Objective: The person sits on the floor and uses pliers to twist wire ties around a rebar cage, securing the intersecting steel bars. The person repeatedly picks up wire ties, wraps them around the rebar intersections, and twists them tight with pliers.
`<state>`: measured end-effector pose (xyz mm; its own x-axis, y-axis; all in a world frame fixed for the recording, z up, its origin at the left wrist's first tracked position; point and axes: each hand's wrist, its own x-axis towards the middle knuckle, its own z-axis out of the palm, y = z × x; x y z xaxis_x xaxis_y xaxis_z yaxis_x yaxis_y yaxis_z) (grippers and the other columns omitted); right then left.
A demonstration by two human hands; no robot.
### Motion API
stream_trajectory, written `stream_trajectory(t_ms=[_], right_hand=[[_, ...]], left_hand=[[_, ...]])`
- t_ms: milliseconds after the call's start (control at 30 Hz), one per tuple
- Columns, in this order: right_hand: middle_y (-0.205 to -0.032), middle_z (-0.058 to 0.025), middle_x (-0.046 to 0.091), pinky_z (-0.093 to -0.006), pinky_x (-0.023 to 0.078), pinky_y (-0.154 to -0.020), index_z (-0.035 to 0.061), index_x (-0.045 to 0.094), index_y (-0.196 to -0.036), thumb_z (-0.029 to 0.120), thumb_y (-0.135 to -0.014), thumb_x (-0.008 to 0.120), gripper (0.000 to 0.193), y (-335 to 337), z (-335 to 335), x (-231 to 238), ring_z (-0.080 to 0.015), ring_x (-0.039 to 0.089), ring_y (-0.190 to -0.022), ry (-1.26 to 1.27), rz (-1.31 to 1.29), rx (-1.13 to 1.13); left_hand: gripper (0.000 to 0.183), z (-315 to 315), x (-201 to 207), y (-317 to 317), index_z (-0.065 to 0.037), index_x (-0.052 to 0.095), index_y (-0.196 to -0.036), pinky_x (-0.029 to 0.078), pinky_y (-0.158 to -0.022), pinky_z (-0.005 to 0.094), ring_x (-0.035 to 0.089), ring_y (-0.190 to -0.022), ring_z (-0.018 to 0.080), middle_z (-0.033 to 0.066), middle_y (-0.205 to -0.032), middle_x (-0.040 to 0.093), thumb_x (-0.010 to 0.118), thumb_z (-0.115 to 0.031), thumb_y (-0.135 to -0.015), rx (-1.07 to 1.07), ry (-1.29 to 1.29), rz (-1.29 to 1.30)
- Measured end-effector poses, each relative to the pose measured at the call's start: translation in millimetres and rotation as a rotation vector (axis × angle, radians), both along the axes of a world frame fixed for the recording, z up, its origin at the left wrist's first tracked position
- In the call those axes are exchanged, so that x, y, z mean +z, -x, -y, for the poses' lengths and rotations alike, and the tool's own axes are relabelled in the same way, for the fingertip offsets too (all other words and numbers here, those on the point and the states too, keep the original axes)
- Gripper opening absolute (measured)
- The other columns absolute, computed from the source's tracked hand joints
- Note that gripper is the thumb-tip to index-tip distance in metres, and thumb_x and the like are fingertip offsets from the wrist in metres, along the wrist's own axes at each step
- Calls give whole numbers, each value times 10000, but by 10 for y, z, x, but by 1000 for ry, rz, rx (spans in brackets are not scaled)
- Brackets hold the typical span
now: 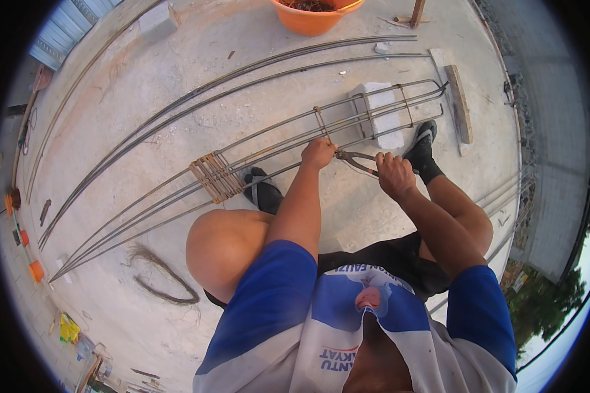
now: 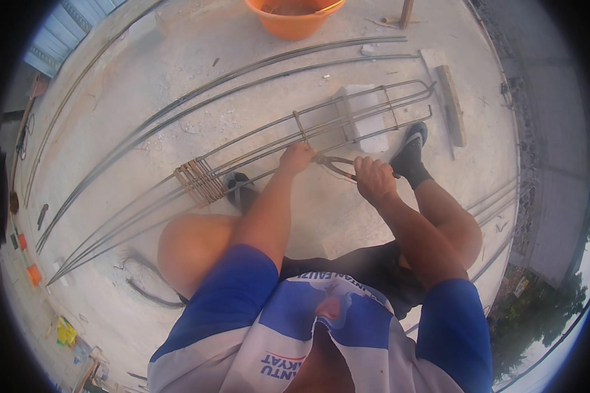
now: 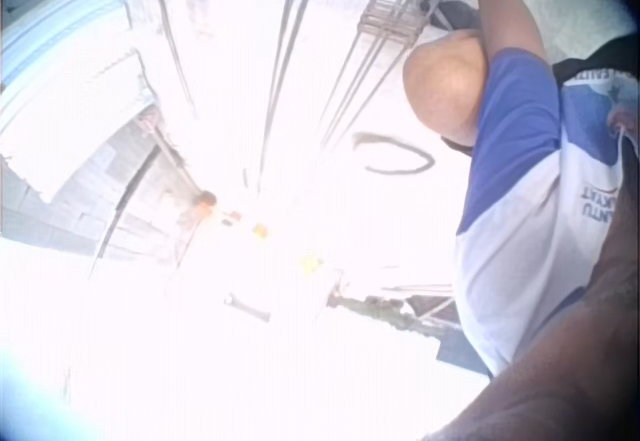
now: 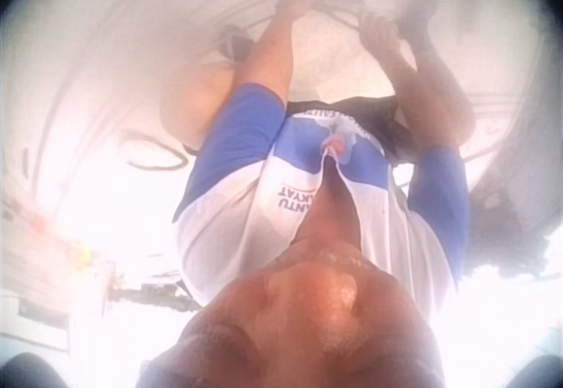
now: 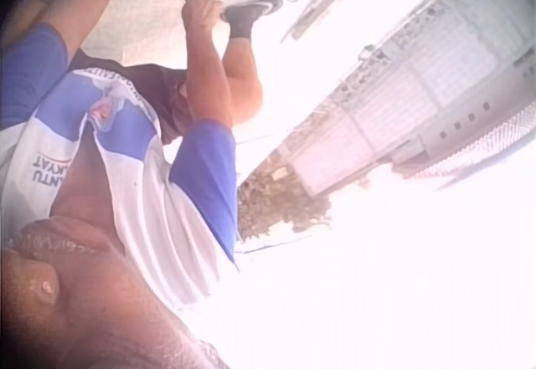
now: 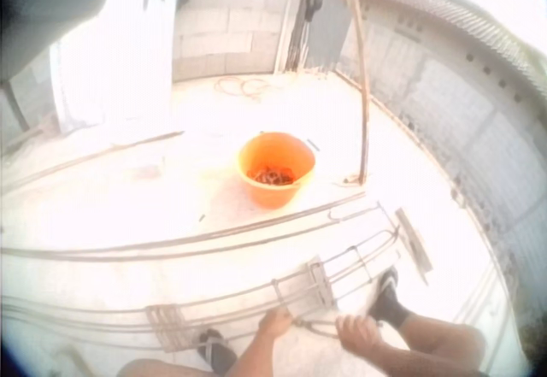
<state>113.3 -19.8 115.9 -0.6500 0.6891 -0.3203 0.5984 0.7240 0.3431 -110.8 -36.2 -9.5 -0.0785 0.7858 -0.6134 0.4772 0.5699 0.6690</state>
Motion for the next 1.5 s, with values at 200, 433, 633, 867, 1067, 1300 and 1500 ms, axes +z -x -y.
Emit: stream_trajectory(t_ms=[200, 433, 633, 867, 1067, 1300, 1500], right_hand=[[-796, -50, 572, -375, 510, -580, 107, 534, -940, 160, -867, 563, 95, -74, -166, -43, -221, 648, -705, 77, -74, 14], [-799, -54, 575, -394, 518, -631, 107, 541, -929, 150, -875, 550, 70, -86, -326, -38, -245, 646, -715, 121, -122, 54], [-867, -120, 628, -456, 534, -713, 74, 602, -988, 205, -918, 531, 165, -58, -202, 63, -314, 666, -775, 79, -66, -85], [-936, -252, 685, -490, 549, -789, -40, 633, -932, 330, -891, 578, 376, 45, 42, -31, -395, 696, -906, 672, -80, -441], [-655, -61, 521, -370, 478, -427, 49, 541, -824, 318, -909, 616, 292, 45, 272, -102, -194, 533, -500, 1401, -394, -1366], [-695, -43, 515, -408, 488, -563, 100, 498, -876, 425, -966, 582, 347, 20, 506, -235, -207, 539, -600, 2059, -754, -1657], [-693, -61, 533, -420, 497, -576, 71, 521, -894, 447, -959, 586, 387, -80, 327, -107, -230, 565, -598, 1977, -649, -1522]], left_hand=[[337, -43, 6, 23, -106, 745, -979, 502, -881, 434, 665, -1028, 322, 126, -1034, 723, 640, -416, -897, -23, 70, 51], [331, -44, 35, 17, -109, 740, -965, 498, -874, 428, 668, -1013, 321, 127, -1018, 724, 628, -415, -908, 7, 99, 67], [330, -1, 55, 13, -97, 725, -921, 500, -854, 428, 670, -982, 311, 122, -976, 719, 629, -413, -907, 25, 17, 37], [331, -7, 37, -10, -108, 734, -932, 506, -853, 432, 670, -992, 306, 113, -990, 721, 637, -423, -900, 13, 13, 3], [350, 9, 33, -26, -91, 740, -910, 509, -844, 433, 675, -973, 326, 142, -962, 718, 639, -421, -857, 37, 4, -10], [295, 1, 33, -36, -102, 728, -956, 502, -857, 443, 661, -984, 332, 124, -965, 717, 648, -380, -898, 2, 45, -20], [592, 551, 437, -327, -171, 527, -1342, 373, -1057, 480, 439, -1317, 354, 137, -1391, 510, 736, -163, -788, -115, -428, -413]])
